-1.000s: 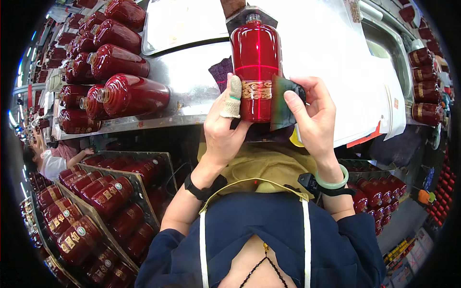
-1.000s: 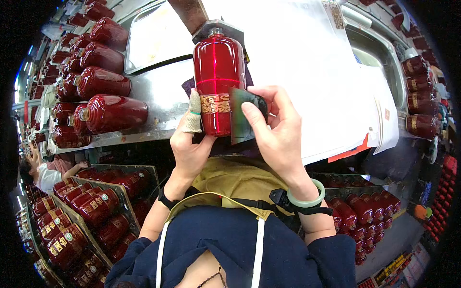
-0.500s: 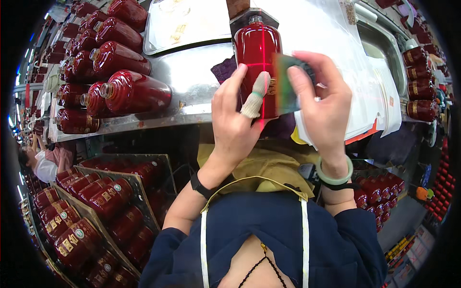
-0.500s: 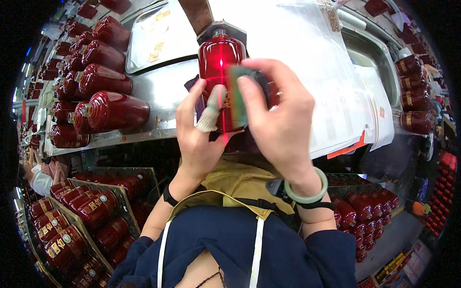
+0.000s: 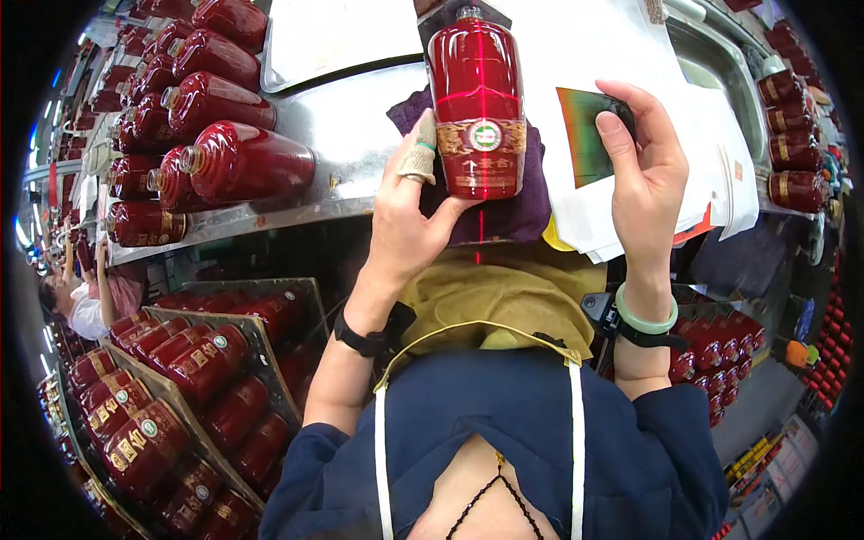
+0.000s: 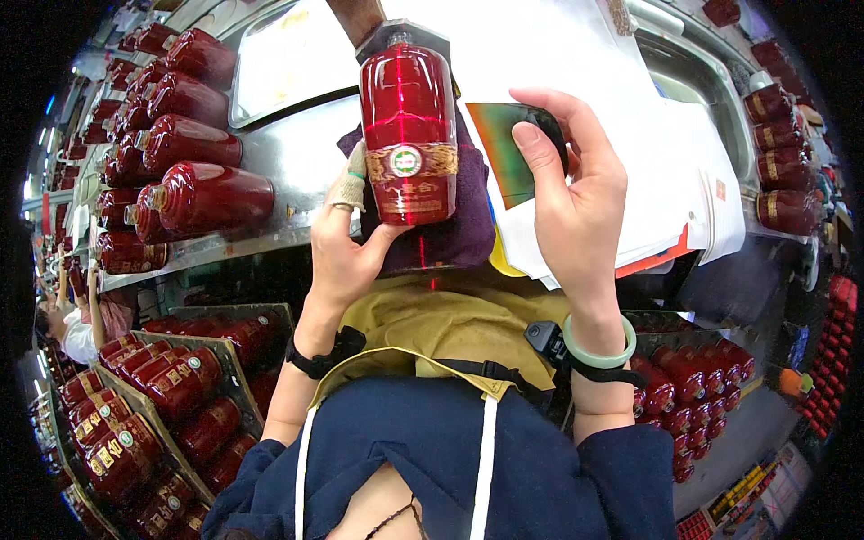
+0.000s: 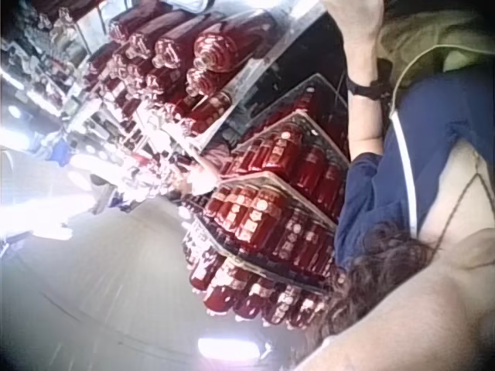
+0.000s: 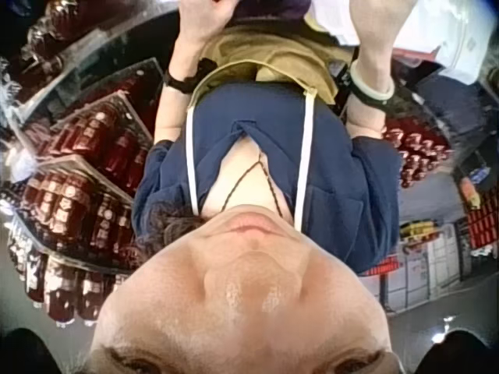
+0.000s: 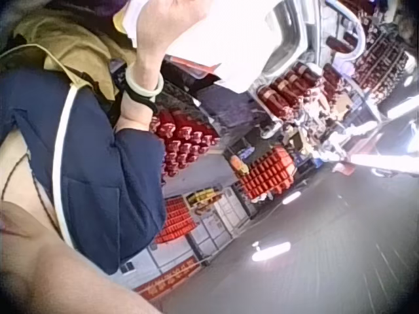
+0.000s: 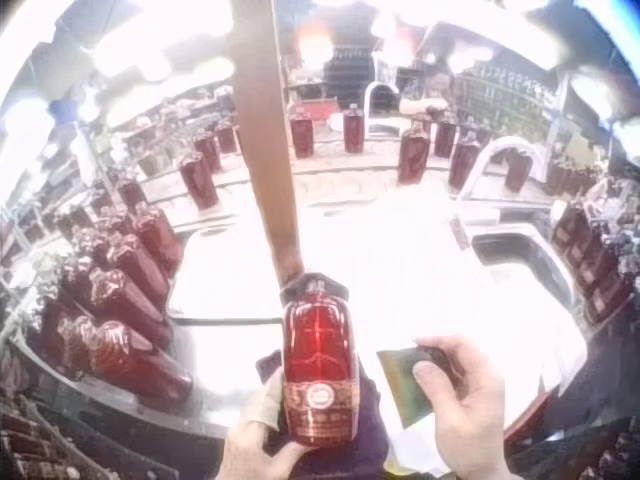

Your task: Applying decorative labels to red wine or liquor bottles on an assembly line.

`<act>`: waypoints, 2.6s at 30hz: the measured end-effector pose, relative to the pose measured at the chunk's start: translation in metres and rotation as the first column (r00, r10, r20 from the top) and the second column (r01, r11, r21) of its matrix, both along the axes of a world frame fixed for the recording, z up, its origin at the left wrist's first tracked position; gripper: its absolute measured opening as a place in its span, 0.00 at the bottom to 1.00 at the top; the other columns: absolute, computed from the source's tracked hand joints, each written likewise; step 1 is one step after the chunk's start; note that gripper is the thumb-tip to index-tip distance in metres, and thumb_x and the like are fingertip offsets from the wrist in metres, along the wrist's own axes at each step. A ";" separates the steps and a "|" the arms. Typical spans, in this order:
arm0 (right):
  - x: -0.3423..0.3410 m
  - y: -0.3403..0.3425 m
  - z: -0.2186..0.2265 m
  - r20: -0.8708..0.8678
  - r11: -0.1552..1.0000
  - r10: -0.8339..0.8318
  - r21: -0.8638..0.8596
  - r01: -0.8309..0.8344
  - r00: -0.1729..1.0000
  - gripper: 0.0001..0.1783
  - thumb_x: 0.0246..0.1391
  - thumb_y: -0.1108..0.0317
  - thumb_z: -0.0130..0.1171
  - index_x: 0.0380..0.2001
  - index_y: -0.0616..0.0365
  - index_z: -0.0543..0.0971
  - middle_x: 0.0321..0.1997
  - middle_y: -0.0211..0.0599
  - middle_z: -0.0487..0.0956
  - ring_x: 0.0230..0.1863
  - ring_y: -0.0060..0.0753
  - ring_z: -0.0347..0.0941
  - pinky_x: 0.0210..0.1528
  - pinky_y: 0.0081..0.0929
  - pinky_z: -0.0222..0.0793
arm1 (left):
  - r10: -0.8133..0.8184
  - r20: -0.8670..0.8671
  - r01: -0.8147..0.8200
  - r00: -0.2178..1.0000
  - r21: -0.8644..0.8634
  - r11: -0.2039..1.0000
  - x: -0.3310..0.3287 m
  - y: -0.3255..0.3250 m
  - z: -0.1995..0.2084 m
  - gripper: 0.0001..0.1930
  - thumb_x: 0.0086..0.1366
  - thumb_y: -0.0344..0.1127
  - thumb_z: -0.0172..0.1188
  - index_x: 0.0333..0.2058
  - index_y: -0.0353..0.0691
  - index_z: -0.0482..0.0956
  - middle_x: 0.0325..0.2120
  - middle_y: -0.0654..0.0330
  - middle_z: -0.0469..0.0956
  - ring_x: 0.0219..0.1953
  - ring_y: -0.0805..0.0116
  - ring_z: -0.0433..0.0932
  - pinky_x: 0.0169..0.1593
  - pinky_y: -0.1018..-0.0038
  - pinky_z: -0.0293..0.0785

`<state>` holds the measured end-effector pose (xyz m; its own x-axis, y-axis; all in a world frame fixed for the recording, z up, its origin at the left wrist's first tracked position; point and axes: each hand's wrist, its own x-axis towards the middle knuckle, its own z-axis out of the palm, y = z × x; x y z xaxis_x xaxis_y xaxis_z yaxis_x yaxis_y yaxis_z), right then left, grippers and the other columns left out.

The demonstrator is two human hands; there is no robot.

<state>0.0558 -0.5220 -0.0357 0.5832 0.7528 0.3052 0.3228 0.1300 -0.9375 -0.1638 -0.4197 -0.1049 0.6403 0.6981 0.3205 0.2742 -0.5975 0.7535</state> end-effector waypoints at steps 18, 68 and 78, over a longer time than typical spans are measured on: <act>-0.014 0.007 -0.032 -0.307 0.946 0.124 -0.252 -0.206 0.944 0.31 0.57 0.59 0.74 0.58 0.62 0.74 0.39 0.27 0.79 0.40 0.17 0.72 0.46 0.21 0.70 | -0.026 0.034 0.026 0.999 0.013 1.000 0.002 -0.002 0.000 0.54 0.49 0.36 0.81 0.71 0.30 0.60 0.64 0.47 0.72 0.67 0.55 0.70 0.73 0.56 0.55; -0.018 0.001 -0.039 -0.190 0.814 0.237 -0.496 -0.301 0.953 0.42 0.53 0.53 0.75 0.66 0.59 0.72 0.38 0.28 0.74 0.41 0.23 0.70 0.47 0.24 0.70 | 0.183 0.476 0.379 0.860 -0.838 0.393 0.006 0.019 0.022 0.46 0.62 0.23 0.68 0.74 0.34 0.51 0.75 0.53 0.53 0.77 0.62 0.50 0.78 0.63 0.45; -0.016 0.004 -0.039 -0.225 0.846 0.274 -0.405 -0.346 0.935 0.41 0.56 0.66 0.73 0.69 0.65 0.66 0.33 0.22 0.69 0.36 0.15 0.63 0.41 0.17 0.62 | 0.094 0.427 0.297 0.899 -0.754 0.585 0.011 0.015 0.013 0.49 0.59 0.26 0.73 0.74 0.33 0.51 0.74 0.51 0.54 0.76 0.60 0.51 0.77 0.63 0.48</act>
